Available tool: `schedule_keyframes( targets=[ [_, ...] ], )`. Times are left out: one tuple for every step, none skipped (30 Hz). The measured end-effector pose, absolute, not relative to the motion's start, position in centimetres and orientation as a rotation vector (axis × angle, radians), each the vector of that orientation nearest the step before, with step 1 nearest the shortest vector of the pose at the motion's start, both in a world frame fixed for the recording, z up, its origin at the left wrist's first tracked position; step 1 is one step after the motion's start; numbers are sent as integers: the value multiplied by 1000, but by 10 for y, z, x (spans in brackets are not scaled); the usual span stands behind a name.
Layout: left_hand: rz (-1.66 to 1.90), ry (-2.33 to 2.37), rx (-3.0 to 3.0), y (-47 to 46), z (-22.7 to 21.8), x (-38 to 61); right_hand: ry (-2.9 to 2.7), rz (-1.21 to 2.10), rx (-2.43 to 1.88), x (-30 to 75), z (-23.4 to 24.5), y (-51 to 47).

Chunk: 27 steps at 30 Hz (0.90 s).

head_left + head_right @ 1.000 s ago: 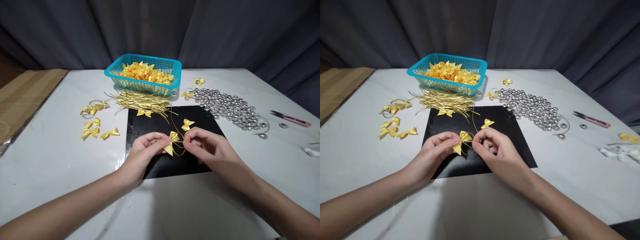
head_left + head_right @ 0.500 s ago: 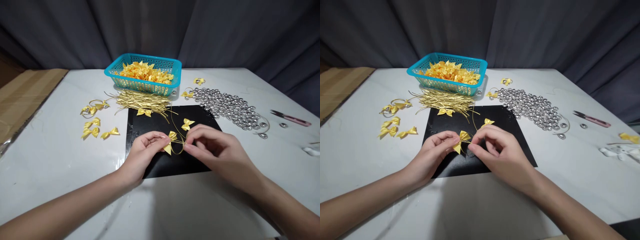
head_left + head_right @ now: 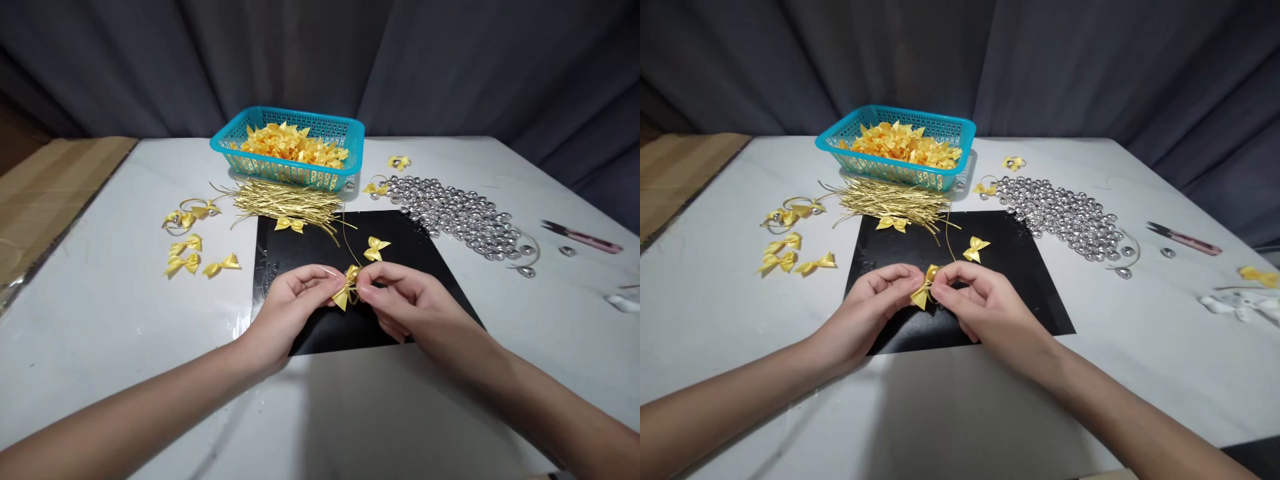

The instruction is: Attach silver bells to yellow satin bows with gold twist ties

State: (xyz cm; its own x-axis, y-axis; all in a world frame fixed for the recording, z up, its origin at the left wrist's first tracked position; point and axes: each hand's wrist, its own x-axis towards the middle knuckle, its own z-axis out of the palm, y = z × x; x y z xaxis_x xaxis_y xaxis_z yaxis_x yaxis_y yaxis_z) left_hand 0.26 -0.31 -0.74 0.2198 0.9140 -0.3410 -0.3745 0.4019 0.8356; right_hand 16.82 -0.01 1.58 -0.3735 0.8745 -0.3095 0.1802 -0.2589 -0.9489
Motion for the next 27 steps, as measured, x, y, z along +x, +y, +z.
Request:
schedule_keyframes(
  targets=[
    [997,962,696,-3,-8,2,-1428,1645,-1315,168,15,0],
    [996,970,715,-3,-8,2,-1404,1593,-1325,168,14,1],
    [992,982,745,-3,-8,2,-1385,1536,-1336,168,14,1],
    [985,995,781,-3,-7,2,-1372,1481,-1351,168,14,2],
    [974,1005,817,-3,-6,2,-1368,1434,-1367,168,14,2],
    [963,1011,848,-3,-5,2,-1372,1397,-1382,168,14,2],
    [953,1015,872,-3,-4,2,-1379,1374,-1393,168,15,2],
    [942,1019,888,-3,-3,2,-1383,1375,-1397,168,16,1],
    [936,1025,893,-3,-2,2,-1380,1399,-1390,168,16,1],
    [934,1031,890,-2,-2,2,-1368,1438,-1370,168,17,0],
    [936,1035,882,-2,-2,2,-1349,1492,-1333,169,17,0],
    [939,1039,871,-2,-3,2,-1325,1563,-1287,169,18,0],
    [943,1039,859,-2,-4,2,-1294,1644,-1239,170,18,0],
    [946,1034,847,-2,-5,2,-1260,1728,-1200,170,17,0],
    [949,1024,836,-2,-6,2,-1226,1808,-1172,170,17,0],
    [952,1013,824,-2,-6,1,-1194,1875,-1159,170,16,0],
    [955,1002,811,-2,-7,1,-1178,1914,-1160,169,15,1],
    [958,990,800,-2,-7,1,-1182,1920,-1177,168,14,1],
    [960,980,790,-3,-8,1,-1204,1896,-1204,167,13,1],
    [961,973,783,-3,-7,1,-1238,1857,-1239,165,12,1],
    [961,966,779,-3,-7,1,-1276,1811,-1276,164,11,1],
    [961,964,777,-3,-7,1,-1312,1770,-1310,162,11,0],
    [964,966,775,-3,-7,2,-1341,1742,-1336,161,11,0],
    [968,972,771,-2,-7,2,-1357,1721,-1349,161,10,-1],
    [974,982,763,-2,-7,2,-1359,1708,-1345,161,10,-2],
    [984,995,752,-2,-8,2,-1340,1703,-1323,162,10,-2],
    [997,1009,739,-1,-8,2,-1296,1710,-1288,162,10,-2]
  ],
)
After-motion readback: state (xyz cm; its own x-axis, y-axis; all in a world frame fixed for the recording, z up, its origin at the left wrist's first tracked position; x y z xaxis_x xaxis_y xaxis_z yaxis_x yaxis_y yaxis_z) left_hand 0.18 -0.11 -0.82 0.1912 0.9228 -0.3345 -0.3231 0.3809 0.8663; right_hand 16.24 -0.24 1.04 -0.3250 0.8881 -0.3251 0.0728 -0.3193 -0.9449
